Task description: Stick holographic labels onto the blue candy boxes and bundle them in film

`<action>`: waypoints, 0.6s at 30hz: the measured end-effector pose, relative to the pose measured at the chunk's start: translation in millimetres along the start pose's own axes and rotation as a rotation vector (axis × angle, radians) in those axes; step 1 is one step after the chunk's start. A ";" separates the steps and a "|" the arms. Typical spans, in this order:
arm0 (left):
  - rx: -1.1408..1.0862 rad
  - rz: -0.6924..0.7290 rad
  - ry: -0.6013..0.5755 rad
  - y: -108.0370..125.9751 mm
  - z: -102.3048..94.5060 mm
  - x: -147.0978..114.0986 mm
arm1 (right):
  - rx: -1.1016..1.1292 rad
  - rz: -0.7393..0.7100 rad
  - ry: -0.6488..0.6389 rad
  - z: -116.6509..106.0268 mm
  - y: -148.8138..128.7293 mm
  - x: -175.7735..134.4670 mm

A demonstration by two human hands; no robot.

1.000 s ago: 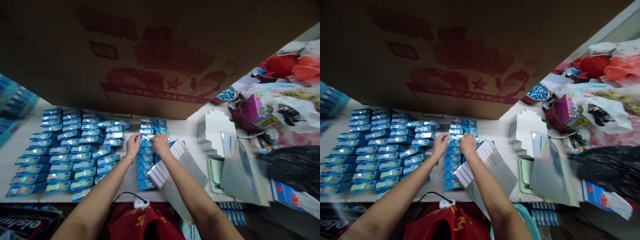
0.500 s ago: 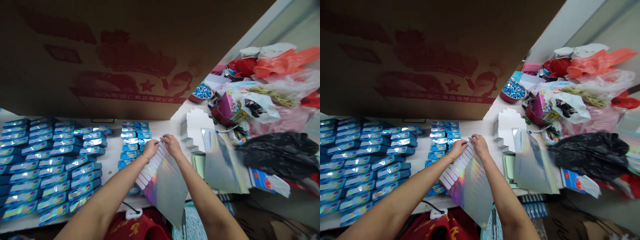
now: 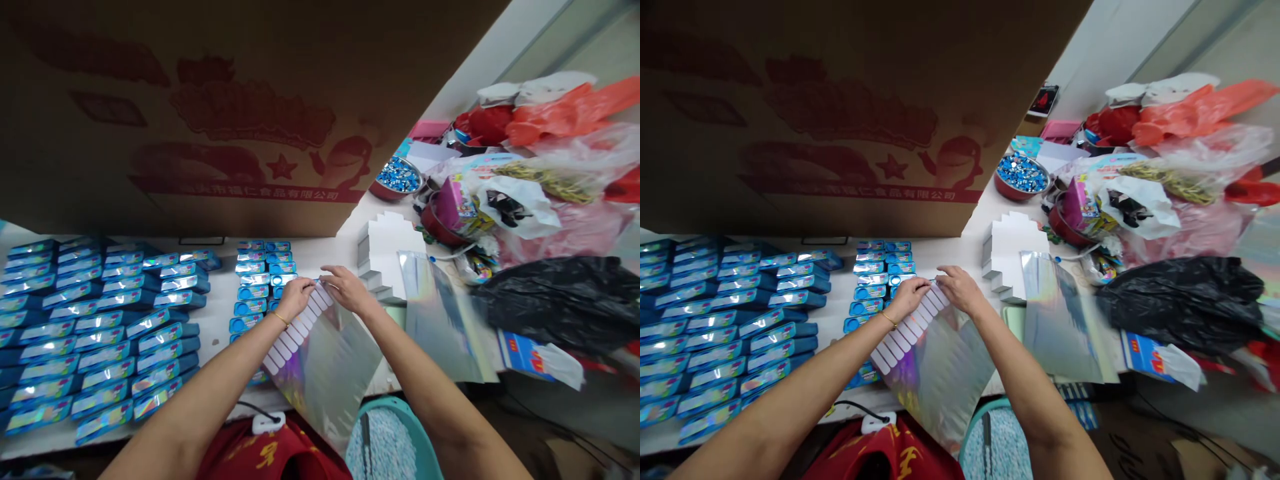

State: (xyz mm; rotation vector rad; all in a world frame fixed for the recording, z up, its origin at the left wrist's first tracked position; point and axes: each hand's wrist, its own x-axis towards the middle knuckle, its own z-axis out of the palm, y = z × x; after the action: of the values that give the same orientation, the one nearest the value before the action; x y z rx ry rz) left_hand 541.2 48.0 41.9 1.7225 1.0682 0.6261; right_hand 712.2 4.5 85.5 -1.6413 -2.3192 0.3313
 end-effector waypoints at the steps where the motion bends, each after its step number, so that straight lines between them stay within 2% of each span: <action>1: 0.008 -0.002 -0.001 1.0 -0.3 -0.2 | -0.022 -0.001 -0.023 -1.7 0.7 0.8; 4: 0.040 -0.039 0.010 -0.1 -1.0 0.2 | -0.123 -0.016 -0.086 -14.4 -1.9 -3.4; 7: 0.060 -0.073 0.031 -4.3 -2.0 2.1 | -0.179 0.019 -0.091 -43.8 -15.9 -16.3; 10: 0.070 -0.093 0.064 -4.7 -7.4 0.5 | -0.106 0.174 -0.019 -76.6 -36.3 -25.2; 12: 0.025 -0.090 0.126 -0.9 -16.3 -7.0 | 0.016 0.317 0.027 -86.2 -49.3 -22.2; 15: -0.217 -0.099 0.176 7.6 -38.8 -30.0 | 0.277 0.485 0.019 -70.8 -64.8 -4.3; 18: -0.494 -0.181 0.120 11.5 -65.2 -58.9 | 0.643 0.579 -0.047 -31.8 -77.5 18.7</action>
State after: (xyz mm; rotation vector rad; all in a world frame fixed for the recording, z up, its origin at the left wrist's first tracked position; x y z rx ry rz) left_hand 465.4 25.3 81.7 1.1615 1.0334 0.8069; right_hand 649.4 -2.5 143.5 -1.8876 -1.4585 1.1041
